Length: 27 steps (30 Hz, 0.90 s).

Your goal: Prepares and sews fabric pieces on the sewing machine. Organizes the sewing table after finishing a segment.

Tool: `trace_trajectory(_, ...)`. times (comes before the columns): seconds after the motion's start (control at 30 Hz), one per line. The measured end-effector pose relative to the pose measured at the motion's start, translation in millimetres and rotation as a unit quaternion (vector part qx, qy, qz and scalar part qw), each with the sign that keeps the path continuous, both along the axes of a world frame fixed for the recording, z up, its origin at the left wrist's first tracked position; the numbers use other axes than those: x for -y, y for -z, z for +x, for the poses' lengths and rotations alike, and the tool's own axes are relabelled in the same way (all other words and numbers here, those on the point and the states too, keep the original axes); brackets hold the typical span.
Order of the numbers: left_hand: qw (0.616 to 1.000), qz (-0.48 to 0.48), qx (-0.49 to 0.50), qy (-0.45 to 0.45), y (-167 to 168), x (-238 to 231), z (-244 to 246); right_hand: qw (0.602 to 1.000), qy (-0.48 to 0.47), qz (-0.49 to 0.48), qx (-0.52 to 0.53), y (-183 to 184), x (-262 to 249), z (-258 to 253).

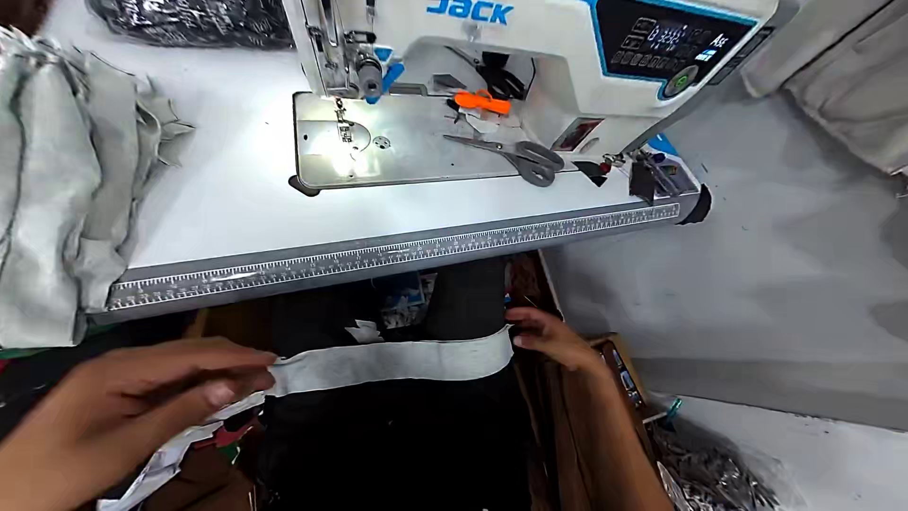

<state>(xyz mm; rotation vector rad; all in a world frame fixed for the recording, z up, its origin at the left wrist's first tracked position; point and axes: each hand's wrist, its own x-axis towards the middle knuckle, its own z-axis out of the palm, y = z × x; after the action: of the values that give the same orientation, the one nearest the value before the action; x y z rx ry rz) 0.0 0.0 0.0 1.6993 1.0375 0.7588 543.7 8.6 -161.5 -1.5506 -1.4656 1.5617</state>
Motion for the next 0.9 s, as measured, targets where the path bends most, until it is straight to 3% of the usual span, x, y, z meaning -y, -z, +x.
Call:
trace_trajectory(0.07,1.000,-0.013,0.027,-0.004,22,7,8,0.991,0.083,0.001,-0.108,41,12,-10)
trace_trajectory(0.17,0.996,-0.012,0.061,-0.069,27,15,13,0.964,0.189,0.037,-0.182,61,16,-30)
trace_trajectory(0.27,0.986,-0.005,0.090,-0.141,24,22,16,0.964,0.214,0.102,-0.122,55,16,-30)
trace_trajectory(0.37,0.982,-0.009,0.097,-0.162,25,31,22,0.974,0.140,0.178,-0.009,36,20,-21)
trace_trajectory(0.47,0.988,-0.031,0.085,-0.122,31,42,40,0.965,0.035,0.231,0.122,16,23,-14)
trace_trajectory(0.57,0.994,-0.047,0.097,-0.036,53,53,70,0.940,-0.053,0.201,0.272,-10,27,-17)
trace_trajectory(0.7,0.981,-0.115,0.124,0.098,81,65,117,0.869,-0.084,0.241,0.423,-35,34,-32)
trace_trajectory(0.8,0.942,-0.242,0.129,0.191,92,68,154,0.828,-0.051,0.346,0.439,-66,42,-53)
trace_trajectory(0.9,0.872,-0.419,0.190,0.166,107,64,180,0.860,-0.002,0.395,0.322,-105,53,-78)
